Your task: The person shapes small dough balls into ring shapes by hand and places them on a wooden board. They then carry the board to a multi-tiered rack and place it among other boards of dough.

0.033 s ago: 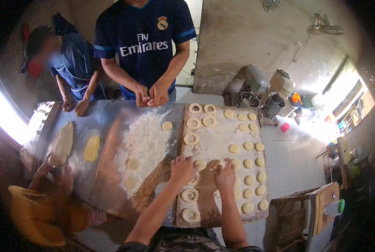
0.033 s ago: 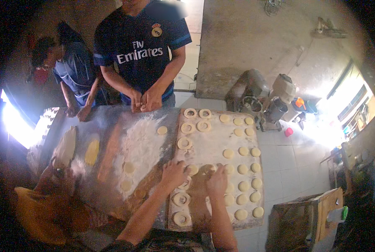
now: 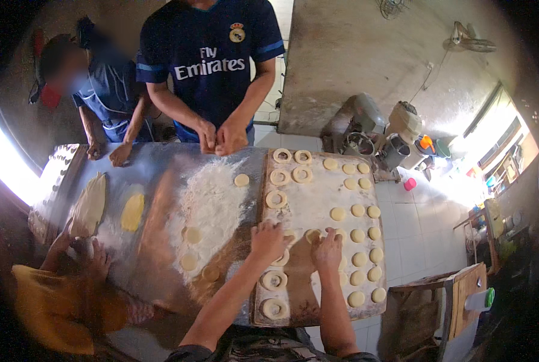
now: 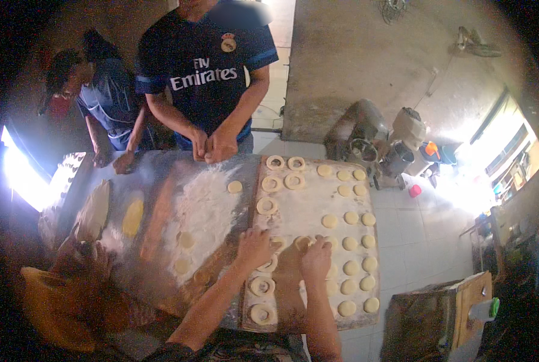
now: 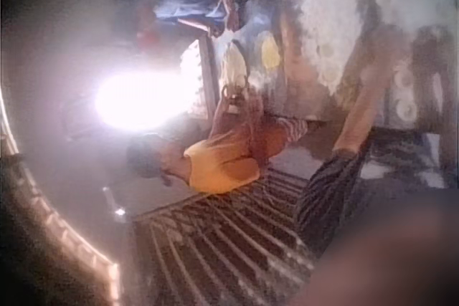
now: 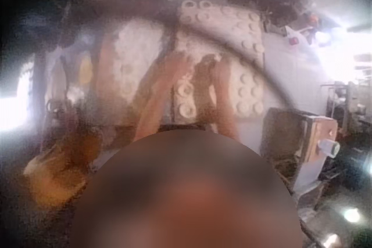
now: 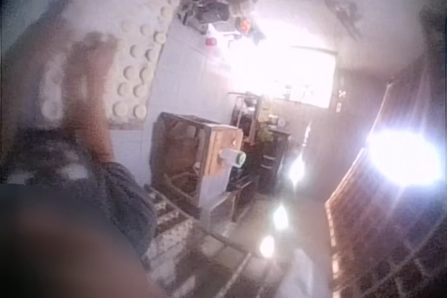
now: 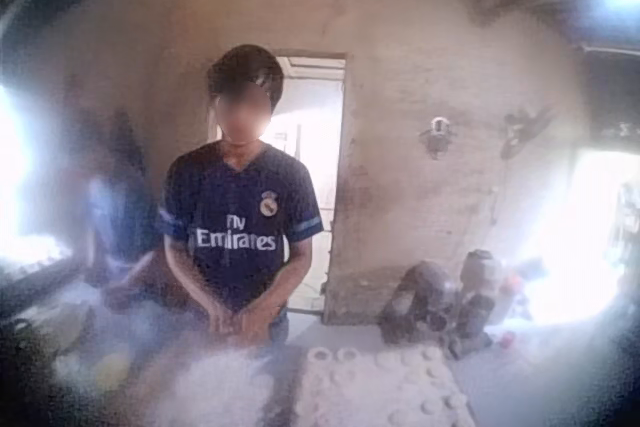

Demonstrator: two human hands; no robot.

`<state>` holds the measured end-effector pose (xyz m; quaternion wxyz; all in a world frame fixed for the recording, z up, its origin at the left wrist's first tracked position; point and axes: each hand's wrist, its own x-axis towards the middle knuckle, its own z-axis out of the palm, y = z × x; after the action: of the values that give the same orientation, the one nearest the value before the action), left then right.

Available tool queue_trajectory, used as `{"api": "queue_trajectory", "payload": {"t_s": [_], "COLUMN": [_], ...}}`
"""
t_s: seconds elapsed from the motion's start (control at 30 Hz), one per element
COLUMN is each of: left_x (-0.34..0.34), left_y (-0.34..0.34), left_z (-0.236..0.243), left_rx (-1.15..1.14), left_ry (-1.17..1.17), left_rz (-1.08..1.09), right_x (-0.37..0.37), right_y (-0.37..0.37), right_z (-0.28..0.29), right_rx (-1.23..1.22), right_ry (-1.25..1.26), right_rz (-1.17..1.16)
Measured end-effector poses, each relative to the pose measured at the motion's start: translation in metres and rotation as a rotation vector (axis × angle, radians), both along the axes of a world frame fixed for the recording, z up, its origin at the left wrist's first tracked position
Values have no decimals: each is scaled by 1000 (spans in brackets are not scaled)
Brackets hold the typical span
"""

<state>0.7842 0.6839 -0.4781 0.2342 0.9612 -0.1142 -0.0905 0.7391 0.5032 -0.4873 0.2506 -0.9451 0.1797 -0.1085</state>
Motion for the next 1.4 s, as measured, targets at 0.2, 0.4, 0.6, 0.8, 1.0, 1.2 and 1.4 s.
{"api": "queue_trajectory", "payload": {"t_s": [0.2, 0.4, 0.6, 0.8, 1.0, 1.2, 1.4], "left_x": [40, 62, 49, 0, 4, 8, 12], "left_y": [20, 188, 226, 226, 228, 214, 201], "left_z": [-44, -7, 20, 44, 67, 70, 10], "left_rx": [-675, -117, -132, -646, -882, -554, -1025], "left_ry": [-106, -180, -540, -43, 54, -358, -298], "left_rz": [-21, 222, 410, 388, 162, 125, 149], "right_x": [51, 80, 125, 103, 69, 81, 58], "right_y": [15, 157, 240, 215, 219, 259, 224], "right_z": [14, 23, -55, 22, 64, 56, 23], "right_rx": [162, 316, -170, 623, 875, 381, 1674], "right_ry": [179, 115, -177, 209, 24, -304, 156], "right_rz": [258, 697, 804, 729, 699, 507, 704]}}
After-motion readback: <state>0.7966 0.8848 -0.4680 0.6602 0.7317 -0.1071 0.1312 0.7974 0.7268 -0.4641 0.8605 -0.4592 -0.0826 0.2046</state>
